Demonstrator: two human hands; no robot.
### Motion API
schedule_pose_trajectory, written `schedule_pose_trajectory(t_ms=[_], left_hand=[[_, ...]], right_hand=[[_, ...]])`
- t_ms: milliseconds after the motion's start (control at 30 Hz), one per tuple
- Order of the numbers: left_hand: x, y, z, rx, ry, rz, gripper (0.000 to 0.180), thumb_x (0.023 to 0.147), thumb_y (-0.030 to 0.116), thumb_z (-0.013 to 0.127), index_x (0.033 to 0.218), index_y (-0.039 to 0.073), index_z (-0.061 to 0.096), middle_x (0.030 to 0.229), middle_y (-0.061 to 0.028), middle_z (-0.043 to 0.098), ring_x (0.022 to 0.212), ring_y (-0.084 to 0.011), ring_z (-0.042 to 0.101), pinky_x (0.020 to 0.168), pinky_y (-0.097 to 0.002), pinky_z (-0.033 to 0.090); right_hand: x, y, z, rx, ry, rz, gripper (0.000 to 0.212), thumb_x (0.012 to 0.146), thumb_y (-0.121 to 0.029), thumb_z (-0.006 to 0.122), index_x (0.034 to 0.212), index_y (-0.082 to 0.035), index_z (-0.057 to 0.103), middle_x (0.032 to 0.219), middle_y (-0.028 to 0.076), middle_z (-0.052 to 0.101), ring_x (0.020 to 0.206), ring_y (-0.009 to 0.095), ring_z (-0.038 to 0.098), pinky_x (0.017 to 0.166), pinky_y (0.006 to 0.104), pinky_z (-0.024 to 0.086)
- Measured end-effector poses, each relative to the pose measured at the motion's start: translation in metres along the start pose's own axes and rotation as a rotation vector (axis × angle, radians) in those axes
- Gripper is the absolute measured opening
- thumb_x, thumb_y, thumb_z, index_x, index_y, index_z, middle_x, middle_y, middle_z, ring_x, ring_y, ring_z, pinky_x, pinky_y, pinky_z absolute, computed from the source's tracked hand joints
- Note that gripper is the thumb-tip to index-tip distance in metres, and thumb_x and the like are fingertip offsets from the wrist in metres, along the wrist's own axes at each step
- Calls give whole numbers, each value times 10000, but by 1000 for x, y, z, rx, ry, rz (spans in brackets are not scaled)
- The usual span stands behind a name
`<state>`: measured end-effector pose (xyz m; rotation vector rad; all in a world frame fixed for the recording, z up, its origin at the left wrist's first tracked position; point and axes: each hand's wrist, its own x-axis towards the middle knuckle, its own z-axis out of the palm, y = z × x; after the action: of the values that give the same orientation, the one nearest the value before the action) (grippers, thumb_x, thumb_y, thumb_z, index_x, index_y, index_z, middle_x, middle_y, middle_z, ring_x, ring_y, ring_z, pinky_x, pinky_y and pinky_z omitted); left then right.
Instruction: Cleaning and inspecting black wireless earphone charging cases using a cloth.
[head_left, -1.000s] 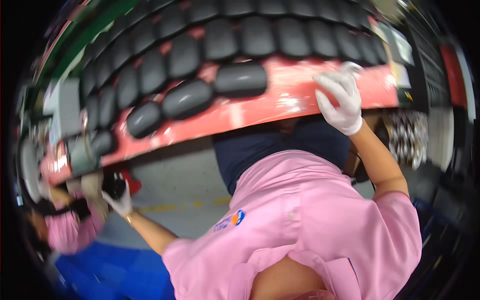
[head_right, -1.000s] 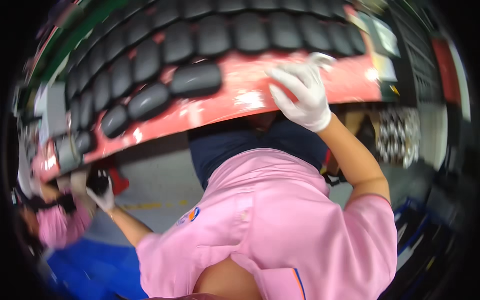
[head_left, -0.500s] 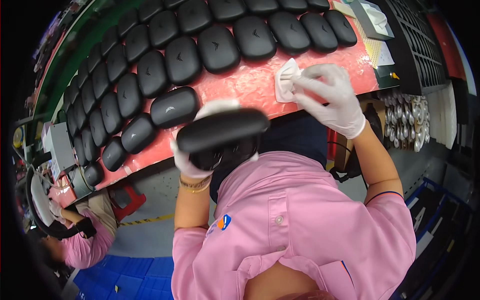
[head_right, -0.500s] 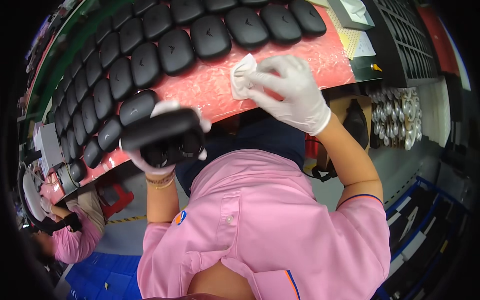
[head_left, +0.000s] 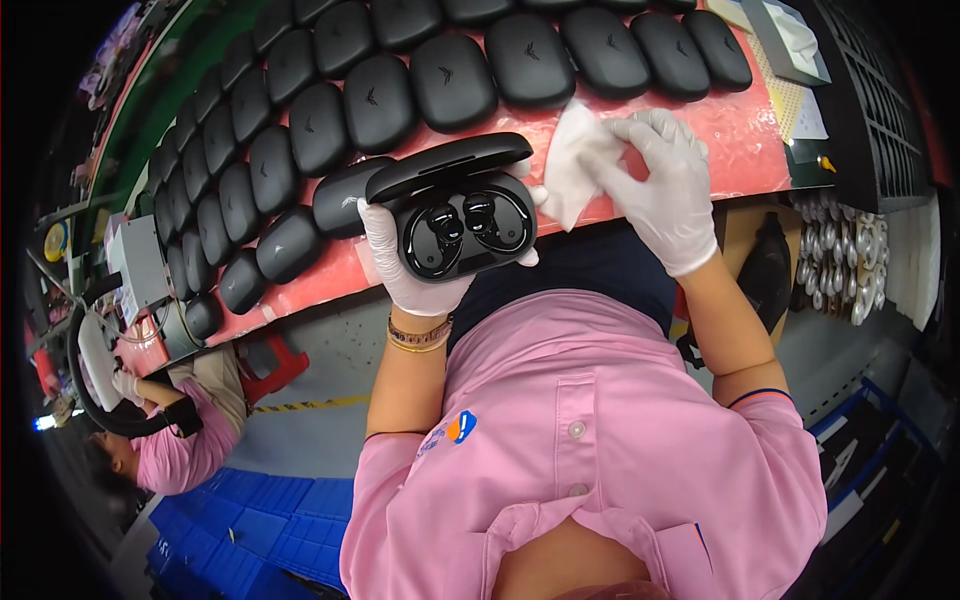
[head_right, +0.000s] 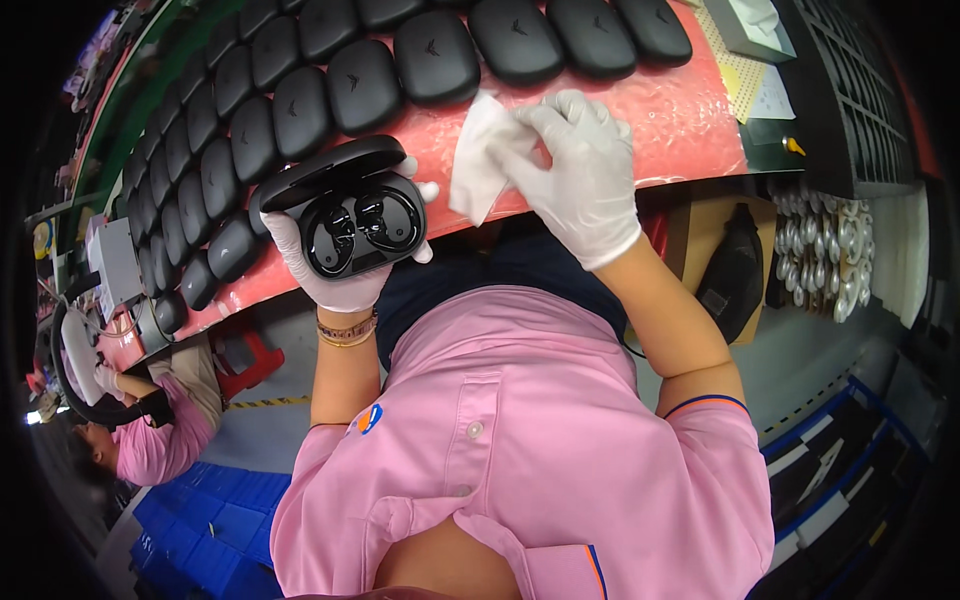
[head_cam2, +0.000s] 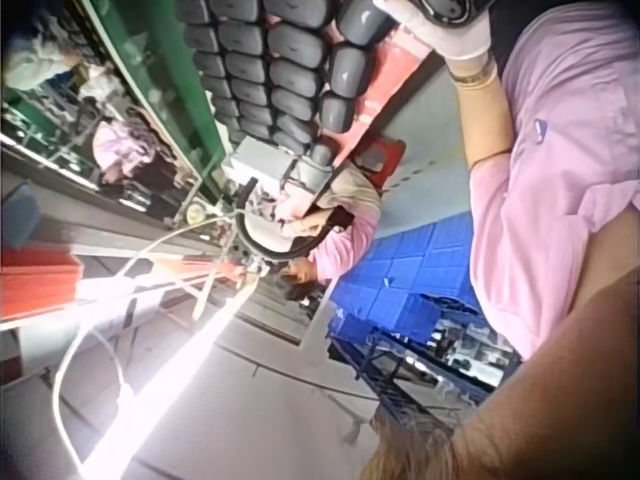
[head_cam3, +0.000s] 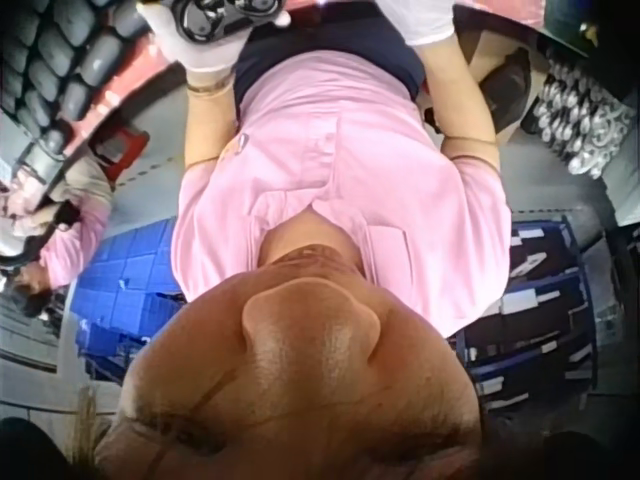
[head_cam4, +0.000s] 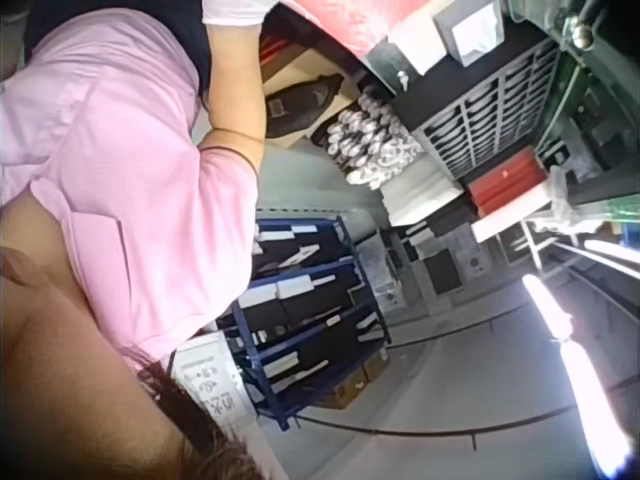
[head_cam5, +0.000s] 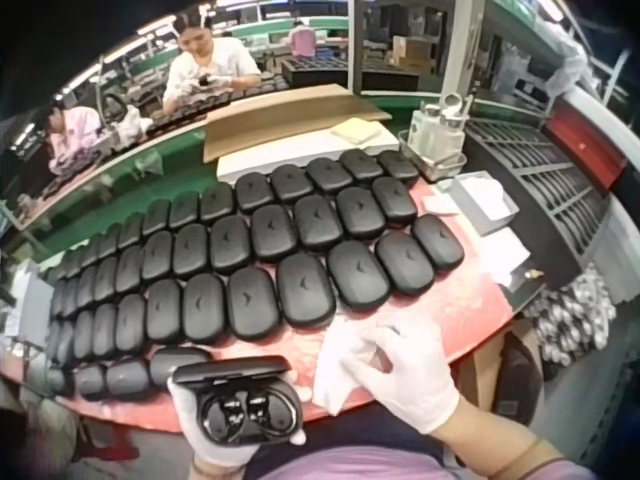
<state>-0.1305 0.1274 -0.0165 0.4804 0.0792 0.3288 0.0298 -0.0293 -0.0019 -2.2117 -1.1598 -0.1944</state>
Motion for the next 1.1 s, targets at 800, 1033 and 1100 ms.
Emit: schedule_pose_trajectory(t_ms=[800, 1033, 1100], left_hand=[[-6, 3, -4, -72, -25, 60, 1068, 780, 787, 365, 1347, -114, 285, 1251, -319, 464, 1122, -448, 525, 592, -494, 583], [1, 1, 5, -41, 30, 122, 1053, 780, 796, 342, 1321, -108, 339, 1198, -299, 515, 967, -395, 610, 526, -451, 577], [0, 1, 12, -6, 88, 98, 1052, 780, 798, 333, 1319, -105, 344, 1176, -305, 523, 933, -384, 622, 515, -439, 571]], right_hand=[[-16, -54, 9, 30, -64, -152, 207, 696, -65, 745, 835, -59, 592, 928, 65, 585, 773, 221, 579, 694, 321, 445], [-5, -45, 3, -44, -34, -211, 288, 719, -152, 729, 974, -51, 642, 936, 68, 586, 817, 233, 554, 703, 347, 435], [-6, -47, 5, -151, -98, -235, 339, 727, -164, 704, 1035, -37, 645, 834, 73, 555, 732, 227, 529, 665, 343, 438]])
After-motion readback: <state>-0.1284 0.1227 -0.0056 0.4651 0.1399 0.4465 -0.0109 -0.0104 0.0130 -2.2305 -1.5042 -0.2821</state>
